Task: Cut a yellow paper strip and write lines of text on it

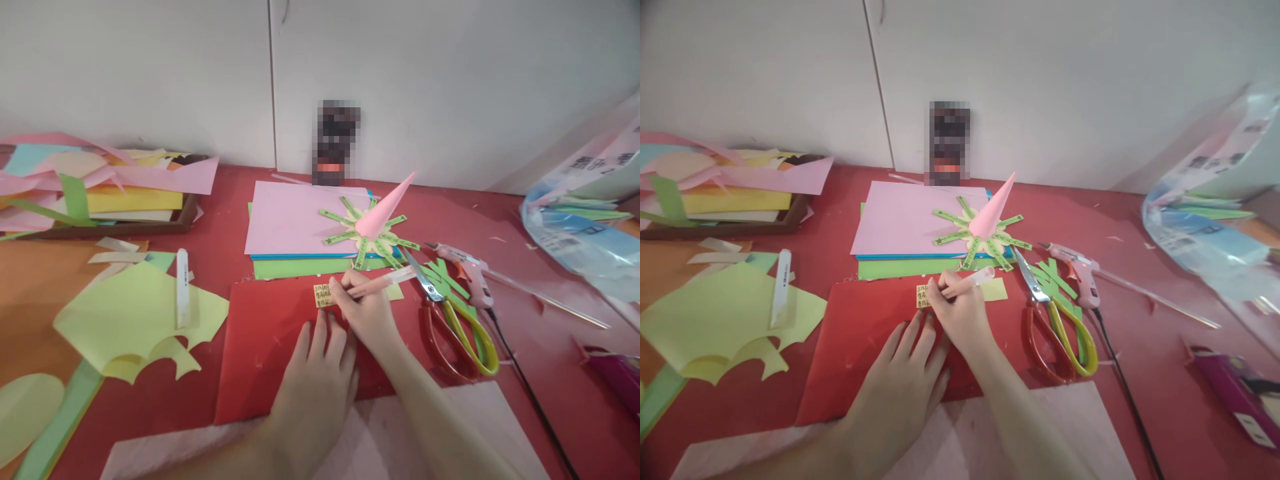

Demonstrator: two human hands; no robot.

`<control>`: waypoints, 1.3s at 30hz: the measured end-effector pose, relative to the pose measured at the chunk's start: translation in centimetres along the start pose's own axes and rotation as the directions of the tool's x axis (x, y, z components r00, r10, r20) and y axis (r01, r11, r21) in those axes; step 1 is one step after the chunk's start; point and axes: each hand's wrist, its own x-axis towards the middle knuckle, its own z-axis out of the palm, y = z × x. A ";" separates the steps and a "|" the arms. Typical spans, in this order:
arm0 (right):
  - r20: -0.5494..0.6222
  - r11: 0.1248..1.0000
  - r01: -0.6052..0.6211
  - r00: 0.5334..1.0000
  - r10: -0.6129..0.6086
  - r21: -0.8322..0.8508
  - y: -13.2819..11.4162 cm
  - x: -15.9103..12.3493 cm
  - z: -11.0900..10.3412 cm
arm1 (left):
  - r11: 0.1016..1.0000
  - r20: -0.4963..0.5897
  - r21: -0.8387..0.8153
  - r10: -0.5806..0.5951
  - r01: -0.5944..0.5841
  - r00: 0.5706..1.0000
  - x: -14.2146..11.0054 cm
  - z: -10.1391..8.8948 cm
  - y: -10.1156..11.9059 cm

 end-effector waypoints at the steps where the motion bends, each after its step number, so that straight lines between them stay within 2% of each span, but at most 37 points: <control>1: -0.005 1.000 -0.001 1.000 0.001 0.001 0.0 0.0 0.0 | 1.000 0.001 0.002 -0.001 0.001 1.000 0.0 0.0 0.0; 12: -0.036 0.998 0.028 0.999 -0.029 -0.048 0.0 0.0 0.0 | 1.000 0.015 -0.010 -0.002 0.003 1.000 -0.1 0.1 0.1; 15: -0.092 0.997 0.032 0.995 -0.038 -0.065 0.0 0.0 -0.1 | 1.000 0.016 -0.007 -0.002 0.002 1.000 -0.1 0.1 0.0; 18: -0.165 1.000 -0.026 0.986 0.023 -0.016 0.2 0.0 -0.2 | 1.000 0.020 0.002 0.000 0.000 1.000 -0.1 0.0 0.0; 21: -0.125 0.998 -0.064 0.990 0.064 0.010 0.4 0.0 -0.2 | 1.000 0.017 0.002 0.005 -0.005 1.000 0.0 0.0 0.0; 32: -0.057 0.999 -0.036 0.998 0.037 0.014 0.0 0.0 -0.2 | 1.000 0.010 -0.001 0.004 -0.004 1.000 0.0 -0.1 0.0; 39: -0.098 0.999 -0.015 0.995 0.011 -0.042 -0.2 0.0 -0.2 | 1.000 0.036 0.000 0.014 -0.014 0.999 0.1 -0.3 0.0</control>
